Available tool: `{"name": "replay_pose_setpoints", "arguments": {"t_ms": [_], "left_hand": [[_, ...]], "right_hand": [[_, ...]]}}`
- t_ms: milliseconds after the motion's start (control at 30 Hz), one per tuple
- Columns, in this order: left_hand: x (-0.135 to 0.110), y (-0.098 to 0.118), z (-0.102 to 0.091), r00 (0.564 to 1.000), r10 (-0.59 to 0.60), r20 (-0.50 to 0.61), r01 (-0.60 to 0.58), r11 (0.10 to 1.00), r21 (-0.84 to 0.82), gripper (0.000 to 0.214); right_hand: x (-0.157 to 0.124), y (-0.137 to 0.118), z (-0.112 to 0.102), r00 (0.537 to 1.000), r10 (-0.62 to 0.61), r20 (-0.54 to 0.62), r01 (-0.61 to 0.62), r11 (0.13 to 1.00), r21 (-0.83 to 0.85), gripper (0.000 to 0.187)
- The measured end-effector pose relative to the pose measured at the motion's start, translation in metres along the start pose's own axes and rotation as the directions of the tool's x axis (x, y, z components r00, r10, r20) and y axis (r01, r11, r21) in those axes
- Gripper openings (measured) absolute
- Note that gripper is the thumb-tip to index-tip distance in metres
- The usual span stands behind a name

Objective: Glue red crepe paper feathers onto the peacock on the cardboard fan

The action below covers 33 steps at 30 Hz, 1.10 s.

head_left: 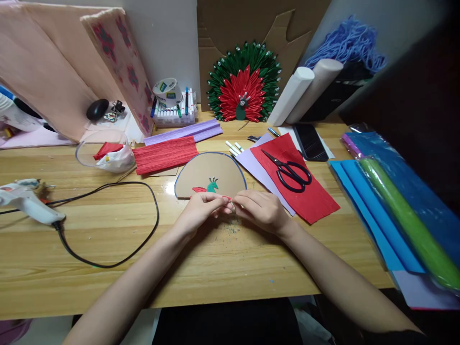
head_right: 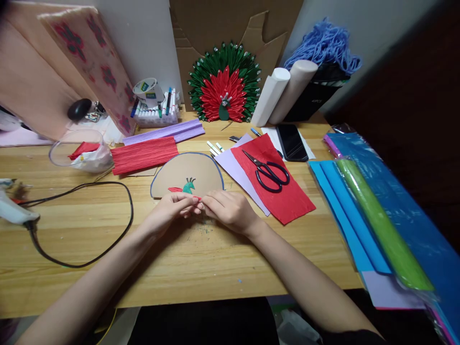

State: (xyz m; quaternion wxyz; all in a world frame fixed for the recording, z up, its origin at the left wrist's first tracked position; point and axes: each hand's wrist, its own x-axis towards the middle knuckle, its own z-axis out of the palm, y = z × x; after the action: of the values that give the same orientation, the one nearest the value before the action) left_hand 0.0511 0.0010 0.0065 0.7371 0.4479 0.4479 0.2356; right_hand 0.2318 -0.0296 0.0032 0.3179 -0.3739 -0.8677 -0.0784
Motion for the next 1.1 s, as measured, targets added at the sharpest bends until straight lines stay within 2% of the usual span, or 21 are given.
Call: {"name": "replay_pose_setpoints", "arguments": {"t_ms": [133, 233, 367, 467, 567, 900, 967, 1100], "left_hand": [[0.000, 0.002, 0.001, 1.000, 0.019, -0.016, -0.019, 1.000, 0.025, 0.022], [-0.002, 0.003, 0.004, 0.999, 0.042, -0.032, -0.040, 0.997, 0.059, 0.024], [-0.006, 0.001, 0.010, 0.986, 0.139, -0.092, -0.131, 0.987, 0.092, 0.022], [-0.008, -0.002, 0.013, 0.953, 0.267, -0.141, -0.244, 0.956, 0.164, 0.021], [-0.009, -0.004, 0.014, 0.931, 0.336, -0.145, -0.301, 0.928, 0.218, 0.021], [-0.009, -0.002, 0.013, 0.883, 0.458, -0.107, -0.387, 0.837, 0.388, 0.017], [-0.009, -0.002, 0.013, 0.878, 0.469, -0.091, -0.397, 0.822, 0.408, 0.017], [-0.009, -0.003, 0.013, 0.864, 0.498, -0.071, -0.417, 0.789, 0.452, 0.017]], "right_hand": [[-0.001, -0.001, 0.000, 1.000, 0.003, 0.014, -0.004, 0.999, 0.042, 0.010], [0.000, -0.003, 0.002, 0.989, 0.146, -0.003, -0.142, 0.967, 0.212, 0.009], [0.001, -0.006, 0.003, 0.908, 0.412, 0.074, -0.398, 0.796, 0.456, 0.003], [0.002, -0.007, 0.003, 0.855, 0.497, 0.149, -0.493, 0.687, 0.534, 0.002], [0.002, -0.006, 0.003, 0.828, 0.529, 0.184, -0.529, 0.631, 0.568, 0.003], [0.002, -0.002, 0.006, 0.800, 0.542, 0.257, -0.542, 0.468, 0.699, 0.003], [0.002, -0.001, 0.005, 0.803, 0.535, 0.261, -0.538, 0.465, 0.703, 0.002], [0.004, -0.002, 0.001, 0.821, 0.518, 0.238, -0.526, 0.527, 0.667, 0.004]]}}
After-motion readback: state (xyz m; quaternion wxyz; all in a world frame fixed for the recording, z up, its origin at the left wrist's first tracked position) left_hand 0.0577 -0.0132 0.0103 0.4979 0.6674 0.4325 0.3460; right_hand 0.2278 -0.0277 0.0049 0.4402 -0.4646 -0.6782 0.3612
